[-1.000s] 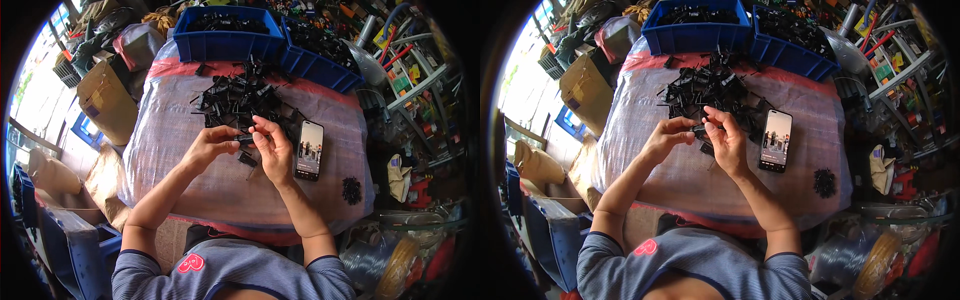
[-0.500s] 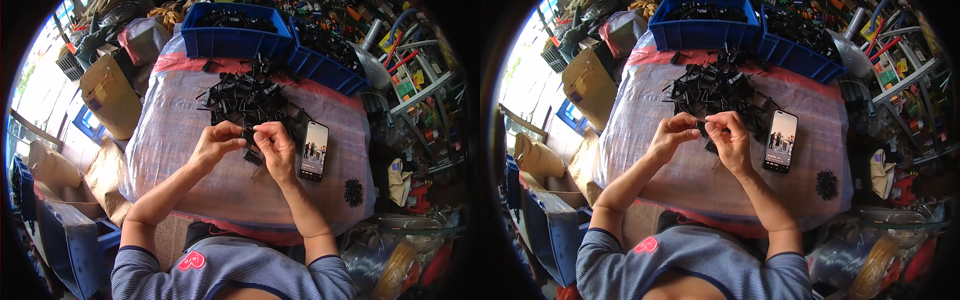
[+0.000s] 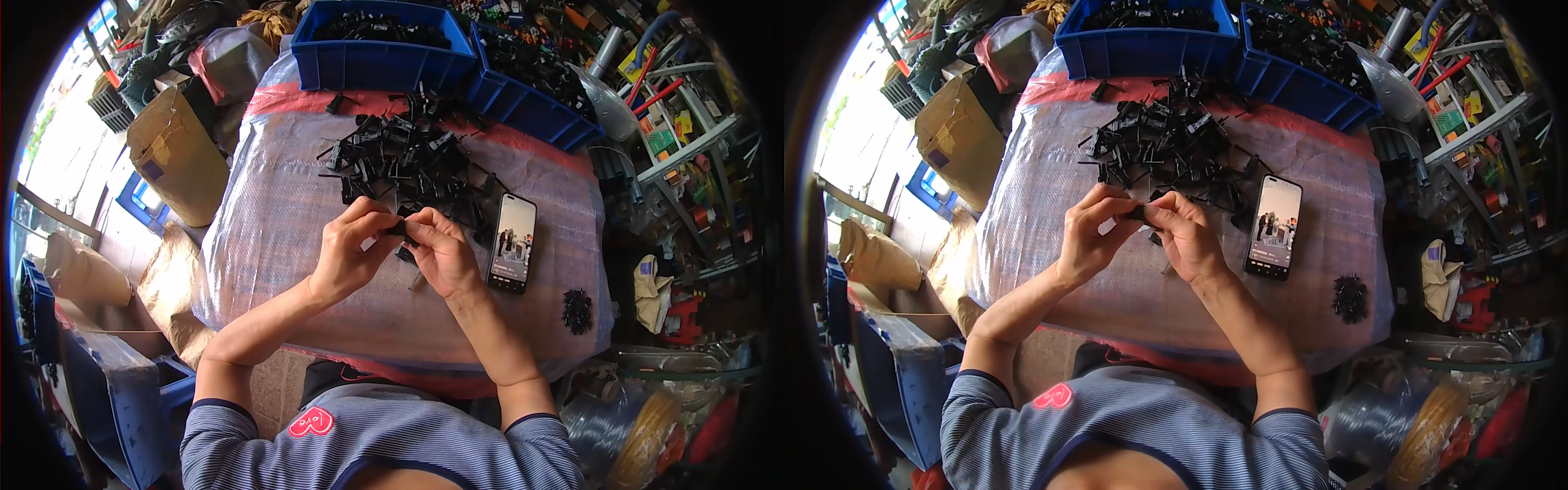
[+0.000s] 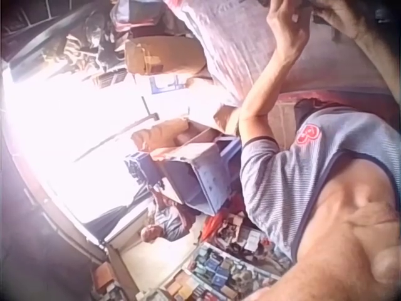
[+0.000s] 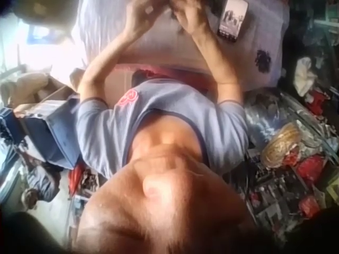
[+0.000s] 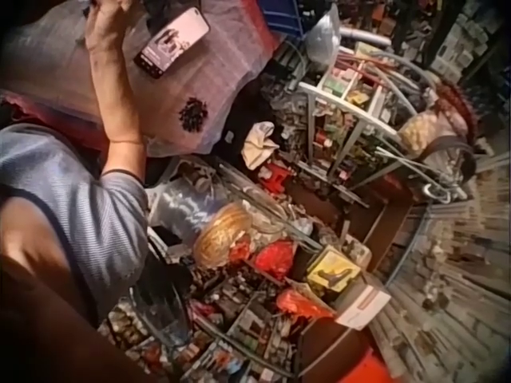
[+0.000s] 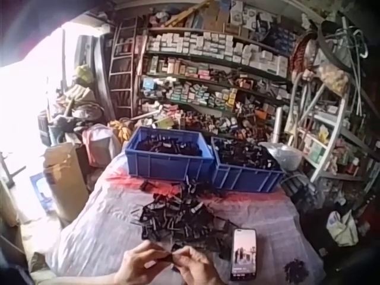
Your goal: Assembling small black plastic components at a workstation in a factory environment.
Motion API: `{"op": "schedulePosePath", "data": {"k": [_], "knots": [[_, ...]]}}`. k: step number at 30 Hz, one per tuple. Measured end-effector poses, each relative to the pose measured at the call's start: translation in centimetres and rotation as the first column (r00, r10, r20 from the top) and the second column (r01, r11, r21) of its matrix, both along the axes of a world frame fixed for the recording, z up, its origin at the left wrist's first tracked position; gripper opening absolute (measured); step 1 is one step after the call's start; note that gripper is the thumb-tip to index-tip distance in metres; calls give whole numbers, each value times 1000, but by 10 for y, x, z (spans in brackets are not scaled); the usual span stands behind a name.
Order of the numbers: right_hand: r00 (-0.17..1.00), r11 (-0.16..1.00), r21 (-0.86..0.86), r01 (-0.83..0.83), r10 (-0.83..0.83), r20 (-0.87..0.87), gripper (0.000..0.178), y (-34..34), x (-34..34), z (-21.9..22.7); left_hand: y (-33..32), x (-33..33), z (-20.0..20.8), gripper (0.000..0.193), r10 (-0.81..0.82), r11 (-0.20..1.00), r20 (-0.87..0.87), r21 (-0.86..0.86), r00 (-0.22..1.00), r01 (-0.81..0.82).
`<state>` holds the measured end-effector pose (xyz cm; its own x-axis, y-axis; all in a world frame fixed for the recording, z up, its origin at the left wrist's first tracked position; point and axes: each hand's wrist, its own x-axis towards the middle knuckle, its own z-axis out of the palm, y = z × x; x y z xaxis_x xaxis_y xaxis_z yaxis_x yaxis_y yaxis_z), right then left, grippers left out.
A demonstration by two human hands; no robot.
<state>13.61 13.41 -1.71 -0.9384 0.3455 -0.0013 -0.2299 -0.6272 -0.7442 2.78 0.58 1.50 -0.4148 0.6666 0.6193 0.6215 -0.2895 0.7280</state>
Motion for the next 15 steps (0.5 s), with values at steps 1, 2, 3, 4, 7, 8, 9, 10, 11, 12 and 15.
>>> {"op": "schedulePosePath", "data": {"k": [1,2,3,4,7,8,9,10,11,12,15], "knots": [[1000,999,-48,-18,17,-6,9,0,1,0,0,-1,1,20,-4,1000,-10,-15,1000,4],[999,995,-95,-36,35,-16,11,-2,-1,2,-1,-4,1,19,-7,1000,-23,-31,1000,7],[999,995,-95,-34,32,-17,11,-3,-1,7,-1,-7,0,19,-10,999,-24,-31,1000,9],[998,976,215,-13,-2,68,19,-4,0,14,0,-10,-4,18,-41,997,245,-52,969,56],[984,241,962,127,-150,-93,60,-8,0,29,-2,-30,-3,20,50,973,715,-193,697,128],[967,71,982,178,-197,-161,61,-11,0,28,-1,-31,-5,20,30,967,748,-188,663,169],[945,-103,971,216,-229,-234,61,-13,0,28,-1,-32,-8,20,12,961,779,-182,626,209],[945,-104,971,214,-231,-233,61,-15,0,29,0,-31,-10,20,10,960,780,-182,625,211],[927,-215,946,242,-236,-291,58,-15,0,32,1,-29,-12,20,0,950,806,-184,592,251],[907,-323,908,266,-235,-349,55,-16,0,33,2,-27,-13,19,-9,939,830,-185,558,291],[885,-348,910,226,-317,-341,50,-24,-2,28,2,-14,-7,18,39,930,755,-267,655,251]]}}
